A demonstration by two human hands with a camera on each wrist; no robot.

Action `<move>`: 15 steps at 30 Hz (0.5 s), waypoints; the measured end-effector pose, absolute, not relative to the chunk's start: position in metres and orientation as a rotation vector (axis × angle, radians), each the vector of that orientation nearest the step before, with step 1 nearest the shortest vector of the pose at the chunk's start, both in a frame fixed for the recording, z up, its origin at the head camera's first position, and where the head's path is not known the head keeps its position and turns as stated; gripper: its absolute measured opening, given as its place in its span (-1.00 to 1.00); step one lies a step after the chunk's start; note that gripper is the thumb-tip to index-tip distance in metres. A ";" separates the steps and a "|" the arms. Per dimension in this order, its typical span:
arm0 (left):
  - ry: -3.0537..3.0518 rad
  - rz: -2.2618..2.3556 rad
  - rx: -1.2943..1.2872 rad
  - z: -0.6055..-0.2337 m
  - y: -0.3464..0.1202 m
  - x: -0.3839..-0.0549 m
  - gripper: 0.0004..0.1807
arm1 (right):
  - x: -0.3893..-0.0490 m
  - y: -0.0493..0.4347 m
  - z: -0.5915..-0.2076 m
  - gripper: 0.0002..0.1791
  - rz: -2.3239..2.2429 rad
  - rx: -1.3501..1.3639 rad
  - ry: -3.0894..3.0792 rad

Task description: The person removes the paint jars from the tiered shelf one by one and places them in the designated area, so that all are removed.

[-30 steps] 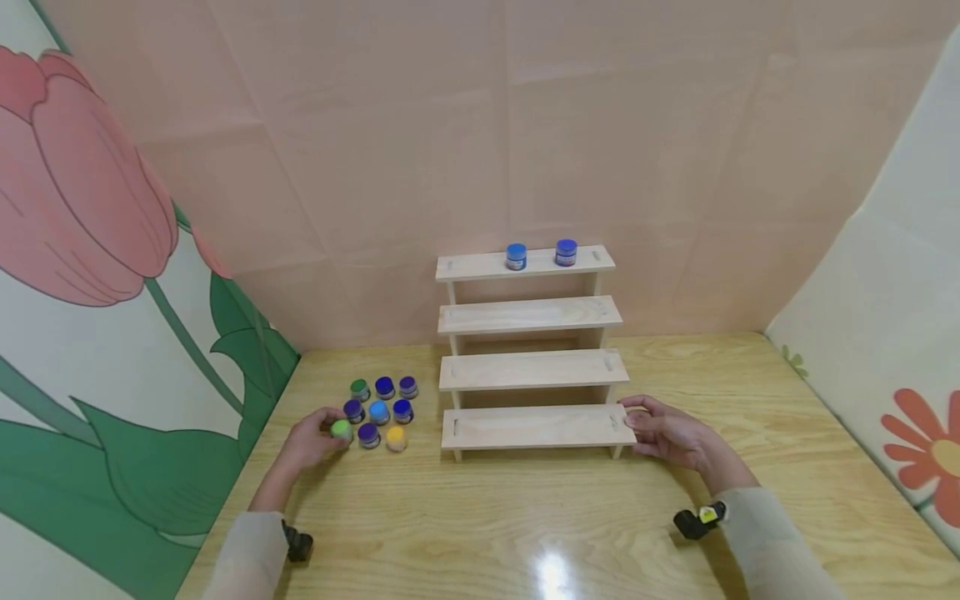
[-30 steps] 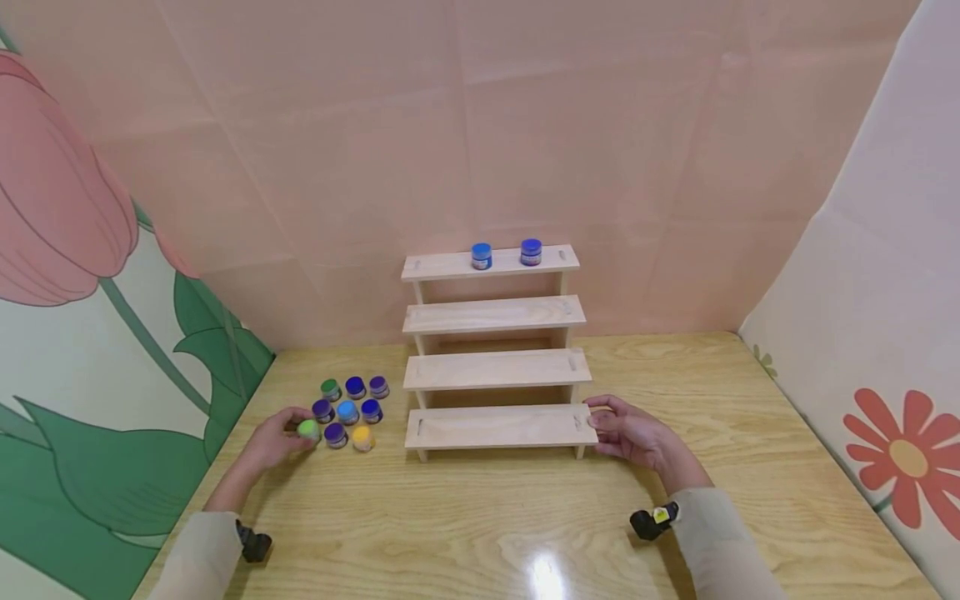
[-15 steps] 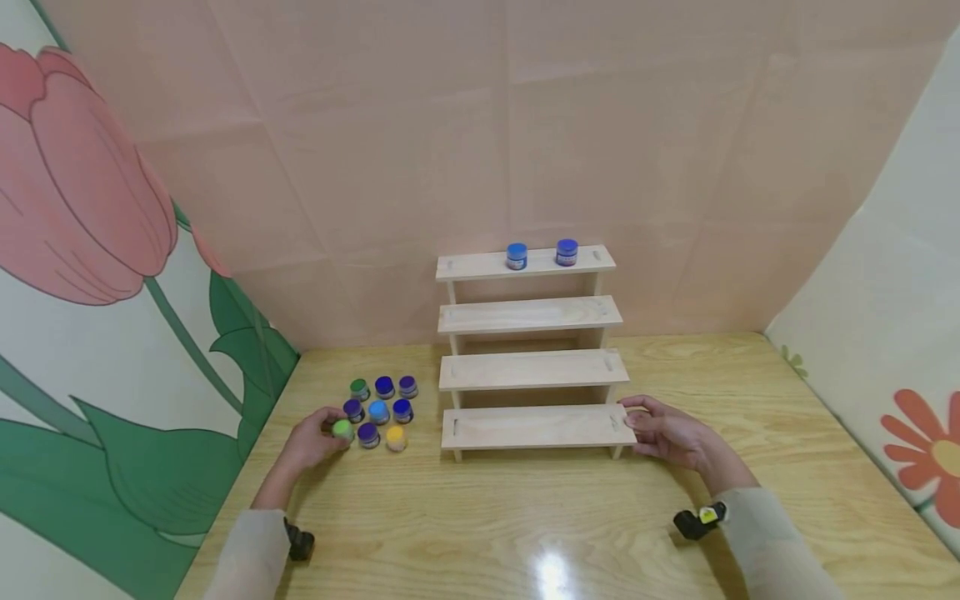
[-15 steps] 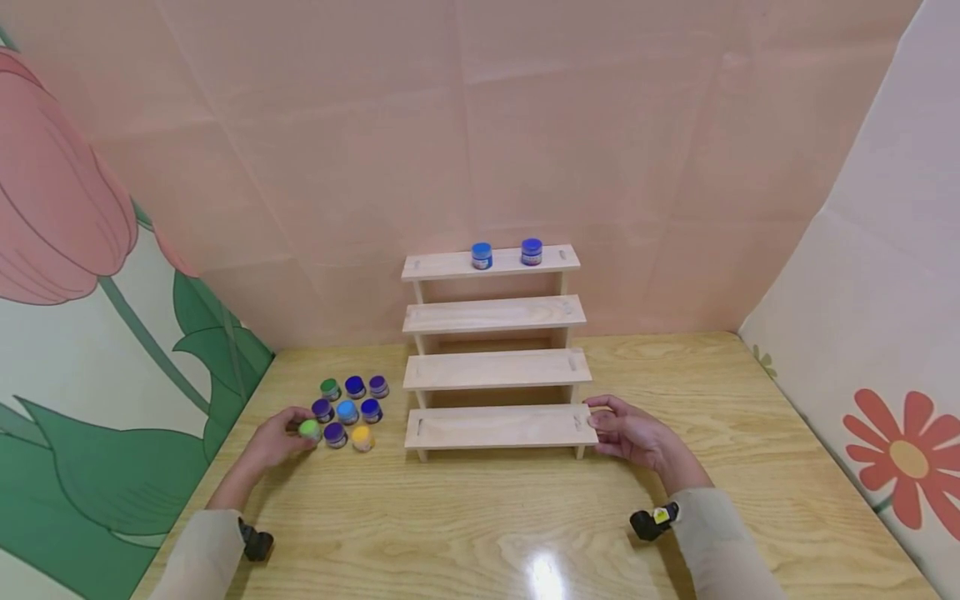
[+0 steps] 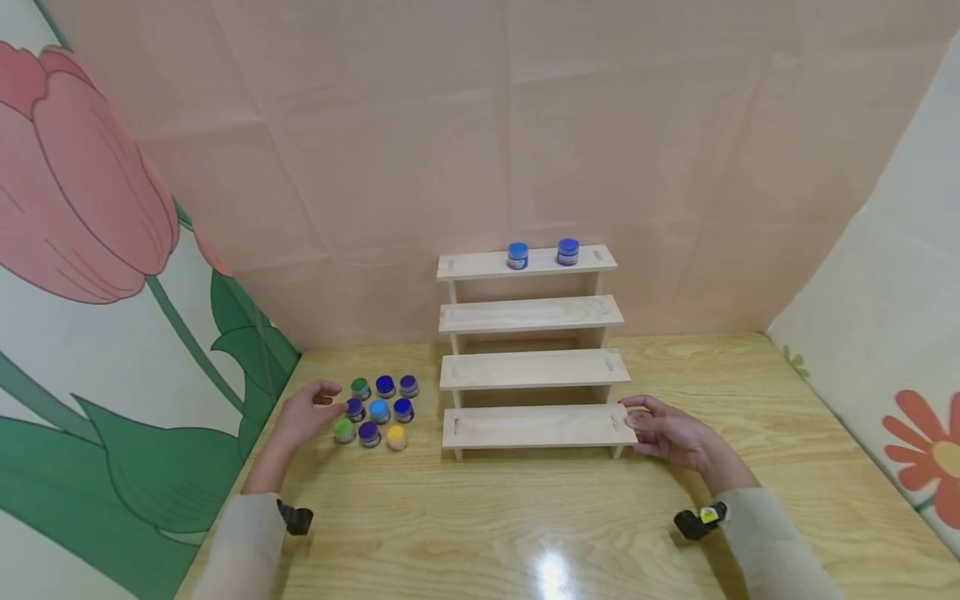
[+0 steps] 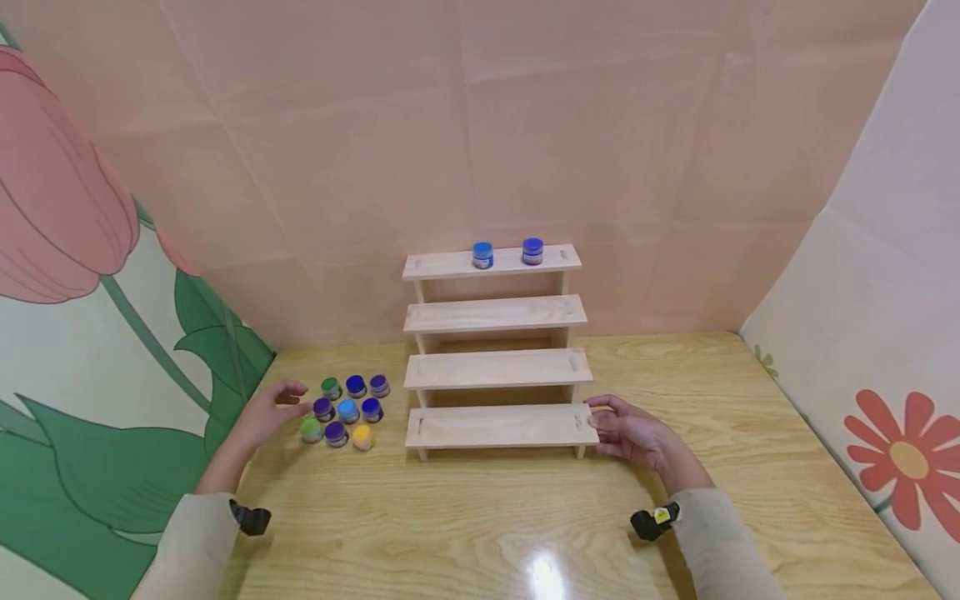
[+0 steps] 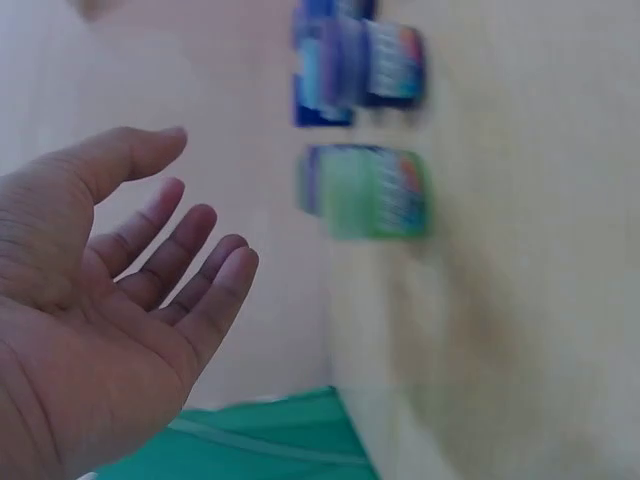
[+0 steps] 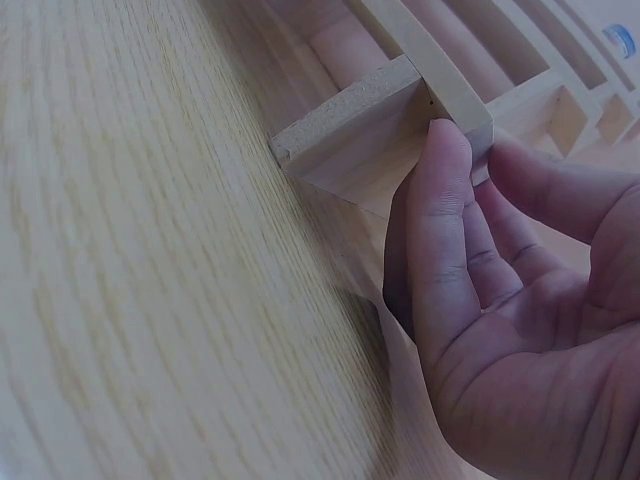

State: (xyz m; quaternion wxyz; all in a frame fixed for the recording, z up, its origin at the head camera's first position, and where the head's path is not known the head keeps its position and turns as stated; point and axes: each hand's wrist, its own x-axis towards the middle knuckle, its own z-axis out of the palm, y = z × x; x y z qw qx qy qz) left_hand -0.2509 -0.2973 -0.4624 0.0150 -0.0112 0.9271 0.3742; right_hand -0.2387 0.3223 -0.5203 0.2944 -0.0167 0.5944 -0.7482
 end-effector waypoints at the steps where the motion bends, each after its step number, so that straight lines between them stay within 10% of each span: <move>1: 2.893 1.170 -0.020 -0.457 -0.295 -0.252 -0.52 | -0.239 0.323 -0.520 -0.71 -1.989 -0.043 1.586; 15: 2.930 1.319 0.285 -0.389 -0.232 -0.277 -0.54 | -0.239 0.323 -0.520 -0.72 -1.975 -0.059 1.600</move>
